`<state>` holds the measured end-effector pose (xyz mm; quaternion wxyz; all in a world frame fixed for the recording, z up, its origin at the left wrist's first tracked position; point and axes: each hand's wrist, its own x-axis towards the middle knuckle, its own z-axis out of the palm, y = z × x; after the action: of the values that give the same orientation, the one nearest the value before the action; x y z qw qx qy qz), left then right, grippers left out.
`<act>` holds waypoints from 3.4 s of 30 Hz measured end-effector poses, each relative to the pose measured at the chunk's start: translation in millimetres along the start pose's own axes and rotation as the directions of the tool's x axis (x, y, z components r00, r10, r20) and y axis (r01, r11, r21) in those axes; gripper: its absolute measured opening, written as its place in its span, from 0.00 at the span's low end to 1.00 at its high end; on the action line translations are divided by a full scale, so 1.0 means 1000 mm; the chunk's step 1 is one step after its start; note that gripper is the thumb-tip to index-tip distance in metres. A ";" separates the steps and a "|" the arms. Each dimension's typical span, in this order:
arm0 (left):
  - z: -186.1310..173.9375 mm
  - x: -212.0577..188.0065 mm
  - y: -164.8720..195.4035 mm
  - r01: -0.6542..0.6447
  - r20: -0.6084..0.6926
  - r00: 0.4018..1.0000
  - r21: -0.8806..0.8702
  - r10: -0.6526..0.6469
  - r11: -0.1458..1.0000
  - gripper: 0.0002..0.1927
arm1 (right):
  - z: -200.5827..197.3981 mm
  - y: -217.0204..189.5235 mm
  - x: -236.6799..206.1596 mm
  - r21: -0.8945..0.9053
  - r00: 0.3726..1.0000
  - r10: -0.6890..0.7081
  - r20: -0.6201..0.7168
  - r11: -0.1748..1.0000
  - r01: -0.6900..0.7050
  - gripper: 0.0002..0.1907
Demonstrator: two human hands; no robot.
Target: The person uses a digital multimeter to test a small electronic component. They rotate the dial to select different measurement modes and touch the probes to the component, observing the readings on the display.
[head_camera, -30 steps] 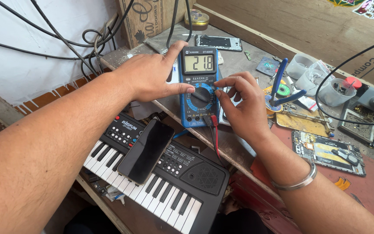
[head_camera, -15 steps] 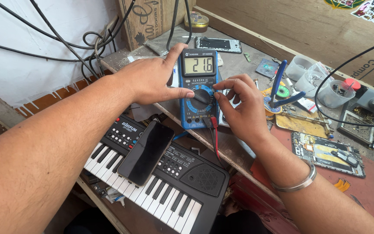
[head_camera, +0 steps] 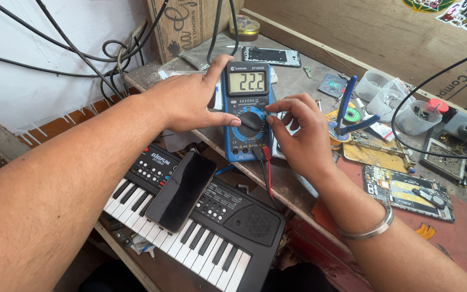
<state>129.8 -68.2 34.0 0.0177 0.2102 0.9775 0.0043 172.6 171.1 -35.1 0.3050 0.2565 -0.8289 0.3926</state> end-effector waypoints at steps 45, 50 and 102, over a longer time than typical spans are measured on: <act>0.015 -0.001 0.024 -0.516 -0.378 0.577 0.518 0.724 0.682 0.12 | 0.013 0.021 -0.005 0.236 0.929 0.303 0.212 0.907 -0.350 0.28; 0.025 0.001 0.031 -0.508 -0.383 0.596 0.501 0.706 0.701 0.09 | 0.011 0.024 -0.005 0.146 0.936 0.278 0.217 0.939 -0.313 0.27; 0.035 0.003 0.040 -0.439 -0.379 0.693 0.452 0.613 0.777 0.08 | 0.012 0.027 -0.005 0.189 0.929 0.296 0.223 0.922 -0.339 0.21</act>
<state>145.0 -30.9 -0.7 -0.2766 0.4760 0.8291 -0.0972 154.5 177.6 -58.6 0.1257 0.1873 -0.8351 0.5018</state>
